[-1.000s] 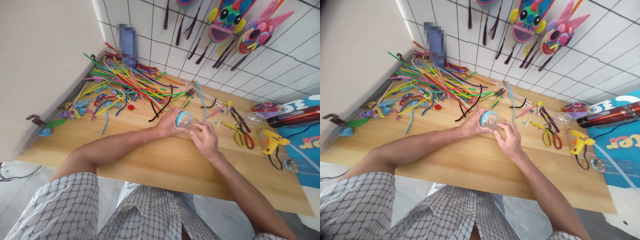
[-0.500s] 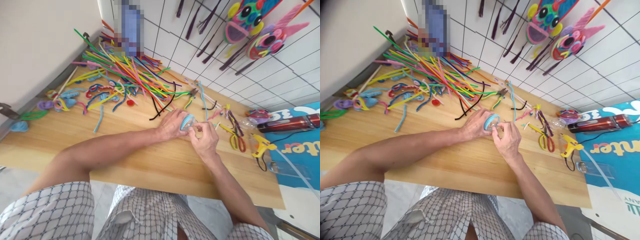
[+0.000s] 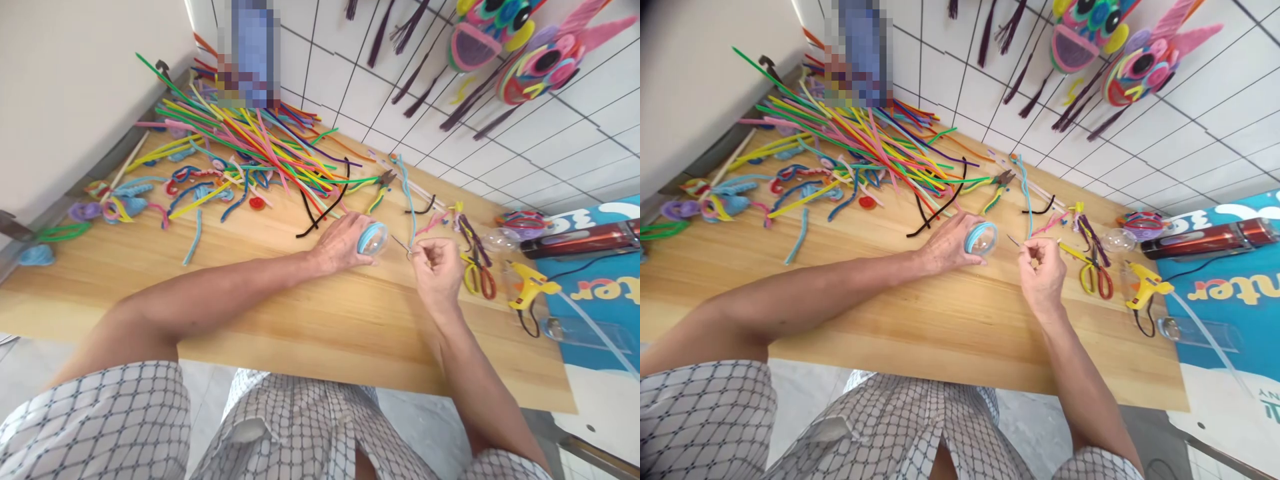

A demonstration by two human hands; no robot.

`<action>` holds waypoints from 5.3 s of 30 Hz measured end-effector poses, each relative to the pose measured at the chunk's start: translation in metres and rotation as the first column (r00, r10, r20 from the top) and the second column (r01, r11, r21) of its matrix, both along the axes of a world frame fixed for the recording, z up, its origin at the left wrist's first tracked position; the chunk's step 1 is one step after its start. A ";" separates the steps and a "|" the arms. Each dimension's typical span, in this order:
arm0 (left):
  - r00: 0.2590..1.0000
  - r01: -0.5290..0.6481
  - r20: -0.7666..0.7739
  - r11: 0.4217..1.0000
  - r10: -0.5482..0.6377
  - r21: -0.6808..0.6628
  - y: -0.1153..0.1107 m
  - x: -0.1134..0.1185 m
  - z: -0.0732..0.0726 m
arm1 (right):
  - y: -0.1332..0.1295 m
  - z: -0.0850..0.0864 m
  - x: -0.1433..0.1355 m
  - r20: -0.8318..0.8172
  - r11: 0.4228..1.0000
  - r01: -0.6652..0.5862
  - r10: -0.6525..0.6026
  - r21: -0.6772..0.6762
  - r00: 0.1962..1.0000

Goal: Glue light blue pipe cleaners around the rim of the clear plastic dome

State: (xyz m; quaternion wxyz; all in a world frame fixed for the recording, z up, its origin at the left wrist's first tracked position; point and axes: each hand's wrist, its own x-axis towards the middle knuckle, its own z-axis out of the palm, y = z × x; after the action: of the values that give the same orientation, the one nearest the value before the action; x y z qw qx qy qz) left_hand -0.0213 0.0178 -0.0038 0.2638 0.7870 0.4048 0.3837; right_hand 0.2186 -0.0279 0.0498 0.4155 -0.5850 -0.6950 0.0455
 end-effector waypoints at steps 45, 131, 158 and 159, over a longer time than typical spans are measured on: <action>0.983 0.098 0.157 0.995 -0.092 -0.034 0.009 -0.003 -0.007 | -0.010 0.001 0.073 0.083 0.994 0.049 -0.041 -0.096 0.996; 0.969 0.246 0.025 0.969 -0.246 0.035 0.001 -0.008 0.005 | 0.012 -0.029 -0.024 -0.473 0.959 -0.182 0.060 -0.218 0.879; 0.867 0.357 0.432 0.914 -0.248 -0.191 0.016 -0.012 -0.011 | 0.017 -0.040 -0.023 -0.633 0.836 -0.486 0.235 -0.255 0.738; 0.861 0.359 0.443 0.915 -0.250 -0.182 0.016 -0.012 -0.012 | 0.016 -0.039 -0.024 -0.627 0.838 -0.483 0.238 -0.254 0.742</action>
State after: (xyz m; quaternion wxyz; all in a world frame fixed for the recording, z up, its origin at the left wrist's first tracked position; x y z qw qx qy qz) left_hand -0.0330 0.0337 -0.0159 0.5008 0.7017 0.2560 0.4374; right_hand 0.1947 -0.0121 0.0108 0.4581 -0.4666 -0.6149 0.4408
